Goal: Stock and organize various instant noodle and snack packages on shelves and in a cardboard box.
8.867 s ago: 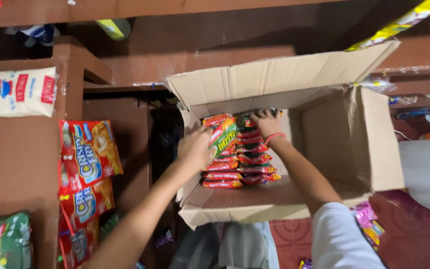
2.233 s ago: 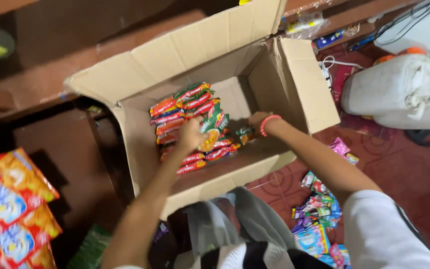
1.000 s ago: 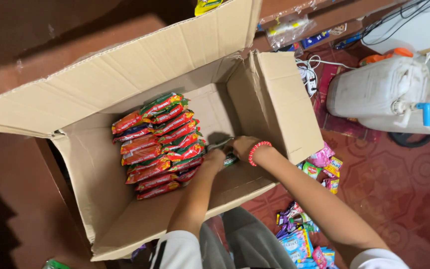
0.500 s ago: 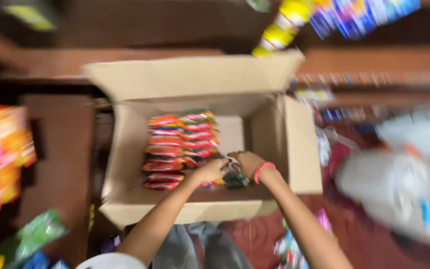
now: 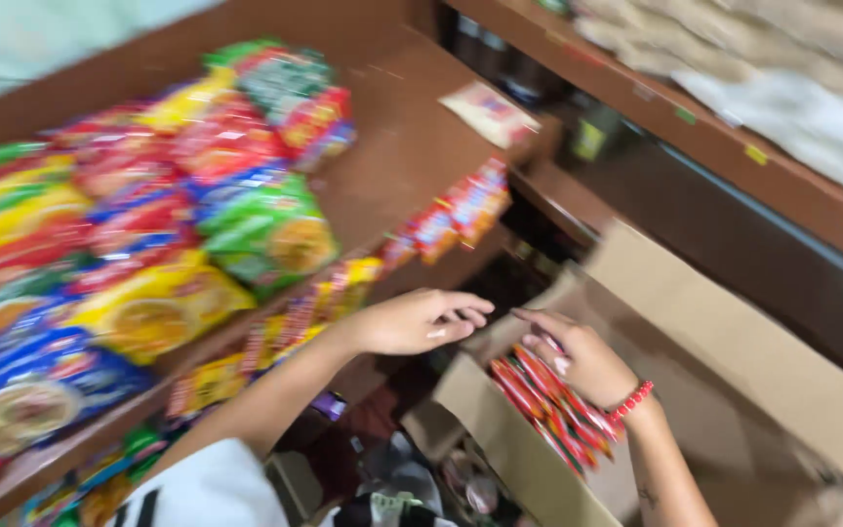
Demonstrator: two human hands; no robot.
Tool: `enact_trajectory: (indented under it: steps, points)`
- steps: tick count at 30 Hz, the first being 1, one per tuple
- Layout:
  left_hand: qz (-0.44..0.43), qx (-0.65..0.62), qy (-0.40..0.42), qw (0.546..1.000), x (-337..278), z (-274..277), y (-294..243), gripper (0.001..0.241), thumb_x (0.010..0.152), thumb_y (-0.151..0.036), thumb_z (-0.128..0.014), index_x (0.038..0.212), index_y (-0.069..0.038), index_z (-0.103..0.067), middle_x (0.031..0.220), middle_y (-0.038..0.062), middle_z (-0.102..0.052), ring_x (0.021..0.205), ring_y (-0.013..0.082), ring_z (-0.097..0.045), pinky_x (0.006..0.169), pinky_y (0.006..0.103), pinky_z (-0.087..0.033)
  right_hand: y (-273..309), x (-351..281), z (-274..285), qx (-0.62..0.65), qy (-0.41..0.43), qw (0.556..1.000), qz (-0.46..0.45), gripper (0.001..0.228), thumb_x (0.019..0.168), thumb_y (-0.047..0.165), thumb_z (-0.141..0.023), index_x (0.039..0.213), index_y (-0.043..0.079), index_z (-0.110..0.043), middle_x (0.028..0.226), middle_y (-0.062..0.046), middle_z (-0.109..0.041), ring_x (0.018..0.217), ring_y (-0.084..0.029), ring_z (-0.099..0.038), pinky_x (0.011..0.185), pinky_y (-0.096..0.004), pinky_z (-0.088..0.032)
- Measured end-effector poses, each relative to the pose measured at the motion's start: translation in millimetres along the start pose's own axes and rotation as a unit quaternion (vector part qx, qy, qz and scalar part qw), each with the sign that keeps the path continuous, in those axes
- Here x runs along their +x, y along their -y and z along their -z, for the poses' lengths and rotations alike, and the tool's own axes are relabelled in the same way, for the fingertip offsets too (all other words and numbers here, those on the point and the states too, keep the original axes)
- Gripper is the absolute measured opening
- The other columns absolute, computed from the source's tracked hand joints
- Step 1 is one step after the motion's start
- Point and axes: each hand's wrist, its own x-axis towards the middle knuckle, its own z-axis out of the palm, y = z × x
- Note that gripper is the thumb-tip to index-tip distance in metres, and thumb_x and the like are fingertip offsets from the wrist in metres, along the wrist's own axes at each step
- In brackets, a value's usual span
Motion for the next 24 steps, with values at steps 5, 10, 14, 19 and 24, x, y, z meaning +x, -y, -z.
enact_trajectory:
  steps: [5,10,14,19,24]
  points:
    - [0.034,0.031,-0.039,0.998,-115,84,-46,0.045,0.103,-0.024,-0.055,0.144,-0.007,-0.054,0.123,0.011,-0.073,0.109,0.0202,-0.071,0.094,0.0346,-0.056,67,95,-27,0.015,0.069,0.988,0.138,0.04,0.095,0.021,-0.063,0.133,0.007,-0.062,0.117,-0.017,-0.072,0.098,-0.032,-0.073,0.085,-0.039,-0.057]
    - [0.115,0.022,-0.067,0.991,-184,146,-63,0.046,0.102,-0.026,-0.053,0.143,-0.007,-0.054,0.127,0.01,-0.073,0.112,0.0217,-0.071,0.096,0.036,-0.055,93,195,-57,-0.022,0.067,0.974,0.213,0.033,0.095,0.017,-0.065,0.127,0.007,-0.066,0.106,-0.017,-0.074,0.097,-0.032,-0.073,0.085,-0.04,-0.057]
    - [0.144,0.095,-0.096,0.98,-203,174,-49,0.043,0.101,-0.031,-0.054,0.135,-0.005,-0.061,0.121,0.012,-0.075,0.111,0.0224,-0.072,0.095,0.0369,-0.056,94,271,-71,-0.065,-0.029,0.952,0.299,0.036,0.095,0.009,-0.064,0.131,0.004,-0.062,0.117,-0.019,-0.069,0.108,-0.038,-0.067,0.093,-0.043,-0.054]
    - [0.135,0.107,-0.115,0.978,-198,198,-29,0.04,0.099,-0.027,-0.056,0.13,-0.003,-0.063,0.121,0.012,-0.074,0.108,0.0235,-0.073,0.093,0.038,-0.056,98,338,-88,-0.131,-0.086,0.942,0.297,0.06,0.089,0.004,-0.066,0.147,0.008,-0.049,0.141,-0.017,-0.056,0.127,-0.04,-0.055,0.106,-0.046,-0.048]
    - [0.086,0.249,-0.108,0.958,-171,217,-5,0.034,0.094,-0.021,-0.062,0.123,-0.004,-0.068,0.123,0.017,-0.071,0.112,0.0336,-0.067,0.096,0.0446,-0.051,122,369,-92,-0.288,-0.052,0.932,0.216,0.093,0.076,0.006,-0.077,0.155,0.012,-0.03,0.148,-0.01,-0.045,0.136,-0.04,-0.037,0.104,-0.071,-0.031]
